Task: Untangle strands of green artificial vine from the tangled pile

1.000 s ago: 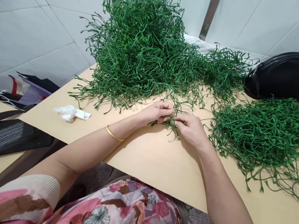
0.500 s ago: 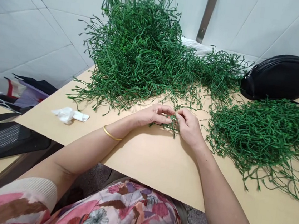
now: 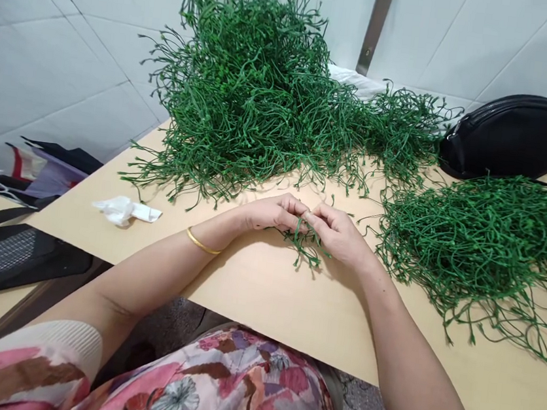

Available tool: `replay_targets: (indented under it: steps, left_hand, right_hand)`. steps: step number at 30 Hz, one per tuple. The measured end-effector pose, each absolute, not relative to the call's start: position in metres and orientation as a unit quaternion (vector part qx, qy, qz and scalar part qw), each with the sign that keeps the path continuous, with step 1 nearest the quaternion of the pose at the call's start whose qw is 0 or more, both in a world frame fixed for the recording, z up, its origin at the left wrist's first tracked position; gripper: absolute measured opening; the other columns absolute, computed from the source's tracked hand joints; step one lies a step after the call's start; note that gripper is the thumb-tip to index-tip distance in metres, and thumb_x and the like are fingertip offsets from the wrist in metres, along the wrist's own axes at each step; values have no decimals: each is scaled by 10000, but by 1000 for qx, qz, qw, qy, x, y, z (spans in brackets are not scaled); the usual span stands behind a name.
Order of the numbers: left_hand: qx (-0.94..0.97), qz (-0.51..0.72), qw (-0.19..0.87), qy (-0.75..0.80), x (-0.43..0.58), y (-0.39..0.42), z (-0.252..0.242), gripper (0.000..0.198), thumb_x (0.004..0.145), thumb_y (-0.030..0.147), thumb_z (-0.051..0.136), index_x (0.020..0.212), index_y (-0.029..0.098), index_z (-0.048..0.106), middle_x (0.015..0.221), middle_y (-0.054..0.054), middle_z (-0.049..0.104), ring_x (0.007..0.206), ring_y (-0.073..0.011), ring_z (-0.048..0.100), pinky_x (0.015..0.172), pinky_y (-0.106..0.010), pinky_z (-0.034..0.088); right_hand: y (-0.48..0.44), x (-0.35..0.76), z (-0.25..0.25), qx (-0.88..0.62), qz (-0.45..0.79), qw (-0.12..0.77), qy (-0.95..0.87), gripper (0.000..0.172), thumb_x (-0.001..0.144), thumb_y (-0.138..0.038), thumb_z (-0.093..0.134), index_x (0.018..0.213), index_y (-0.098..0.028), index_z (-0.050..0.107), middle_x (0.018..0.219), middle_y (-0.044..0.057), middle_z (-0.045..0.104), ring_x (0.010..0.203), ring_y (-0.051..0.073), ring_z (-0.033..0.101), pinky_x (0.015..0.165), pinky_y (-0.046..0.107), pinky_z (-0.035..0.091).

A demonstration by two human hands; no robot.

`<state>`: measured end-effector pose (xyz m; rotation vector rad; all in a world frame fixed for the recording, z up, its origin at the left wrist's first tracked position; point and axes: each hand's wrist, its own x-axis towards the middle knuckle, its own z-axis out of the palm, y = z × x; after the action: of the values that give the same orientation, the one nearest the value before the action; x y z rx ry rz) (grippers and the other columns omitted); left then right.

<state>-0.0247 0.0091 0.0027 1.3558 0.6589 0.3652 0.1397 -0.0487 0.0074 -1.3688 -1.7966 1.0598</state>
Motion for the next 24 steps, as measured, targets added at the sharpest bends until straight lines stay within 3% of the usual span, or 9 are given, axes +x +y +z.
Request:
replay_targets:
  steps: [4,7,15,19,24]
  left_hand:
    - [603,101,747,261,-25,11,2,191,557,153,669,725,64,669,463,41,447,411,-11,285,419,-175,173]
    - [576,95,780,225,-24,10,1,209,529,189,708,689,66,656,495,22,489,399,-4,264,407,-181,128]
    - [525,109,832,144,-21,-3,5,219,492,223,736,597,85,602,522,-12,554,369,-3,261,393,-190,155]
    - [489,183,838,157,-20,1,3,237,541,248,736,628,101,572,454,52,416,372,1,230,396,-170,136]
    - [510,229,795,235,-22,10,1,264,638,284,702,595,119,501,436,99,229,374,3,155,396,-164,82]
  right_hand:
    - [-51,145,11,-487,461,302,-677,372,795,-487,509,605,-178,426,567,-41,329,539,80,295,495,229,233]
    - [-55,148,11,-430,551,346,-626,368,748,-487,582,609,-175,445,571,-42,318,523,73,279,479,230,208]
    - [-65,140,9,-293,710,402,-498,344,651,-445,688,626,-177,474,472,-84,239,411,30,152,428,205,114]
    - [-61,134,13,-338,653,469,-489,338,675,-444,672,641,-194,446,461,-94,237,400,34,169,420,200,168]
    - [-48,137,6,-493,422,486,-585,179,771,-338,583,700,-176,556,654,-3,514,607,97,457,568,240,363]
